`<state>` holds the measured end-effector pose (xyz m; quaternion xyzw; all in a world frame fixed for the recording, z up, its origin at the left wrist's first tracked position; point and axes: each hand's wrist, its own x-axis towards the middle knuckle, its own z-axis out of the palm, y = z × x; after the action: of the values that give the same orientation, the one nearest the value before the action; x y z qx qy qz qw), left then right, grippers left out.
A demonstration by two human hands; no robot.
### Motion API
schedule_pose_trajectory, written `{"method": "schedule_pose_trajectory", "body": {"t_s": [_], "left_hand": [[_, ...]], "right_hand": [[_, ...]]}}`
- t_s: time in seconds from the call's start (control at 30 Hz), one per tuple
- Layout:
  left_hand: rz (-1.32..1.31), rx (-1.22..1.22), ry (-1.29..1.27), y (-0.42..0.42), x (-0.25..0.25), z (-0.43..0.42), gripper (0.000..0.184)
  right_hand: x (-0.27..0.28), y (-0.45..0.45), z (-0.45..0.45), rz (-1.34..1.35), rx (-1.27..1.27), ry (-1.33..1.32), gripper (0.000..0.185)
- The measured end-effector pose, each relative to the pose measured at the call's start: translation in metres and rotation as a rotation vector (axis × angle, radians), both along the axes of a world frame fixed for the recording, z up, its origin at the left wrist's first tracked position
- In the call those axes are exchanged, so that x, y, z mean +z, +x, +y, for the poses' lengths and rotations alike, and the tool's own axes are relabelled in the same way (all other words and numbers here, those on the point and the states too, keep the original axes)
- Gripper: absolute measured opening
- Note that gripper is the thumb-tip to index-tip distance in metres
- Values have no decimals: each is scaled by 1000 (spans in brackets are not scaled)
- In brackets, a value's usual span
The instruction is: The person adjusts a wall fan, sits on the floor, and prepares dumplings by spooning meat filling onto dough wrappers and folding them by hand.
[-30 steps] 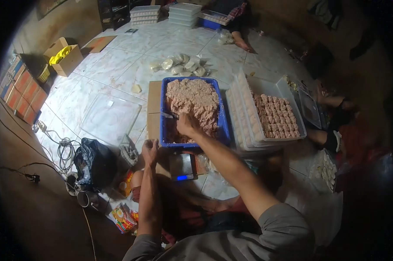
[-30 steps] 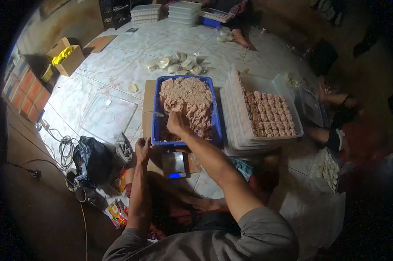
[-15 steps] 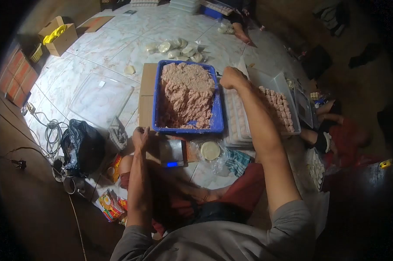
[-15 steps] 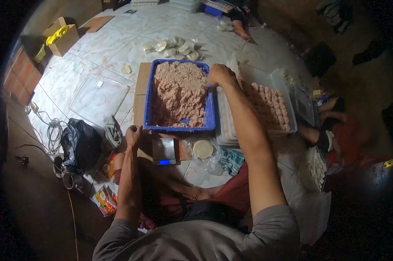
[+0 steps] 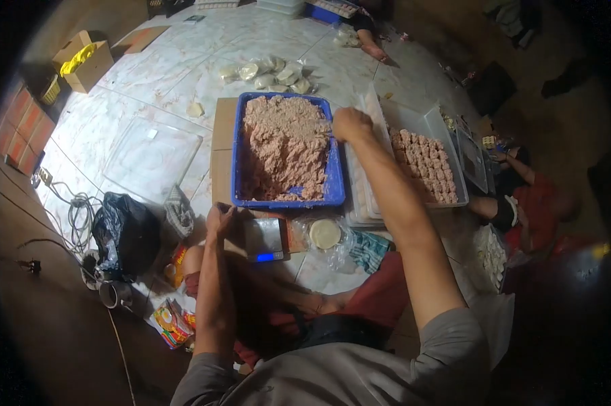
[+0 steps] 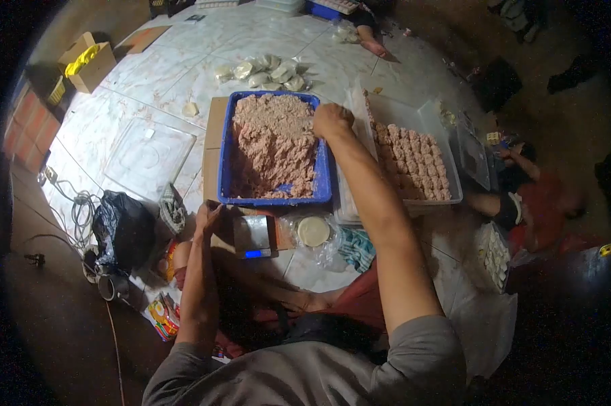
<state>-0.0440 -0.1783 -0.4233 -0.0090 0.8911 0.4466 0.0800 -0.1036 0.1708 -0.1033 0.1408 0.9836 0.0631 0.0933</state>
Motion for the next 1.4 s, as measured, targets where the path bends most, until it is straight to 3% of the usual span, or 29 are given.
{"method": "schedule_pose_trajectory", "body": {"t_s": [0.07,0.1,0.17,0.27,0.33,0.4,0.47,0.6,0.67,0.7,0.73,0.8,0.87,1.0,1.07,1.13,1.2,1.27,1.33,1.4], "left_hand": [[-60,-6,168,-7,-46,-3,40],[-47,2,163,0,-23,-2,40],[-64,-30,156,9,-2,0,35],[54,-25,240,18,-4,2,29],[-39,-78,203,9,-16,-4,39],[22,-121,133,12,2,-3,34],[19,-100,186,21,26,0,32],[-10,-34,218,20,6,1,32],[126,-74,79,22,20,-2,33],[158,-101,183,19,13,-4,37],[142,-92,183,17,9,-6,37],[158,-87,103,17,1,-6,36],[117,-17,91,22,-4,-7,40],[83,204,-125,29,29,5,54],[15,351,-396,37,51,8,54],[43,266,-368,43,55,4,49],[148,177,-296,34,9,-12,40],[150,155,-210,23,3,-17,31],[294,172,-321,32,3,-13,35],[300,162,-308,28,2,-16,28]], "right_hand": [[27,8,-14,53,-20,-10,26],[37,10,-19,35,-23,-15,26],[51,4,-24,-78,197,103,23],[16,-26,-23,47,275,203,21],[-25,-51,-14,143,280,201,21],[-46,-56,-17,73,437,251,23],[-110,-77,-9,244,445,178,23],[-110,-72,-16,169,538,158,21],[-94,-64,-16,207,572,172,19],[-99,-59,-9,514,775,160,17],[-96,-45,-23,500,782,152,17],[-66,18,-62,665,482,-536,14],[-50,98,-76,488,193,-625,16],[-93,201,-33,300,-125,-398,24],[-127,213,-11,354,-112,-392,27],[-143,209,-3,431,-77,-387,31],[-146,197,-1,339,-75,-387,32],[-149,191,1,367,-60,-364,32],[-156,188,7,376,-56,-344,32],[-172,182,18,313,-97,-398,28]]}}
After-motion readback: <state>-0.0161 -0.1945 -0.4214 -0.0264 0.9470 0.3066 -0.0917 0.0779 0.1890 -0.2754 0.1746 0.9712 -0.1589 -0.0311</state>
